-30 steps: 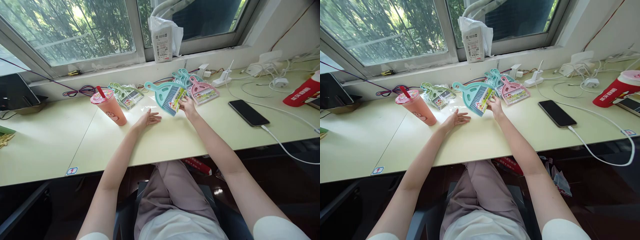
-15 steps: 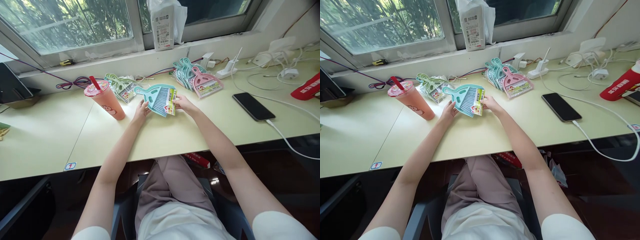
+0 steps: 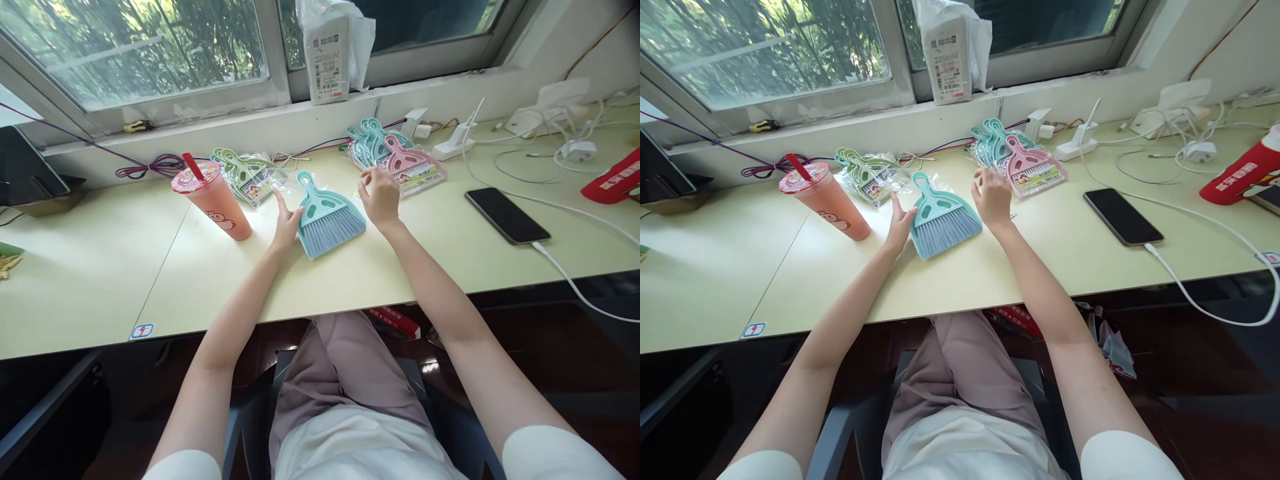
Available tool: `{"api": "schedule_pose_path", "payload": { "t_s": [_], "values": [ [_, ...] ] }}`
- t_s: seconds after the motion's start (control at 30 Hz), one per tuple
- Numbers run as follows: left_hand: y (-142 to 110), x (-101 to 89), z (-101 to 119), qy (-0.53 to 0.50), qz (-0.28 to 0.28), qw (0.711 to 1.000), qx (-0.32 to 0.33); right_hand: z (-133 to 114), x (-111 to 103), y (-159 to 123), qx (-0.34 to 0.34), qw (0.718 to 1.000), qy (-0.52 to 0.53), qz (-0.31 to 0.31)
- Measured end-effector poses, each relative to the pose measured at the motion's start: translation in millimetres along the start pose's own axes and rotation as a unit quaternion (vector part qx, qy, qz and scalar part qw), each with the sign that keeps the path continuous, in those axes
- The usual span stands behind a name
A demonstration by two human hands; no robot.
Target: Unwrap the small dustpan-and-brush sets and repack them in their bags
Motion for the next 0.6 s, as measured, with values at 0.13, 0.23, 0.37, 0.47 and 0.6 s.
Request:
{"api": "schedule_pose_path", "payload": {
  "t_s": [0.13,0.23,0.37,0.47,0.6],
  "values": [
    [-13,12.0,13,0.066,-0.035,0.996,0.046,-42,29,-19,-0.106,0.985,0.052,-0.124],
    [-23,17.9,21,0.097,-0.048,0.992,0.066,-52,35,-27,-0.106,0.987,0.038,-0.112],
    [-30,24.5,27,0.114,-0.066,0.987,0.098,-49,35,-28,-0.056,0.993,0.023,-0.098],
    [-29,27.1,23,0.099,-0.072,0.989,0.086,-42,37,-27,-0.011,0.994,0.032,-0.102],
    [-28,31.9,20,0.078,-0.073,0.992,0.060,-33,40,-22,0.026,0.993,0.071,-0.085]
  ]
}}
Point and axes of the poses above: each hand's wrist, its own y-axis towards the middle knuckle, its own x-axis out of the palm, z = x × y, the point moved 7 cm from there along y, towards the middle knuckle, and after that the axes turned 1 degree about y, right-handed, at the moved point
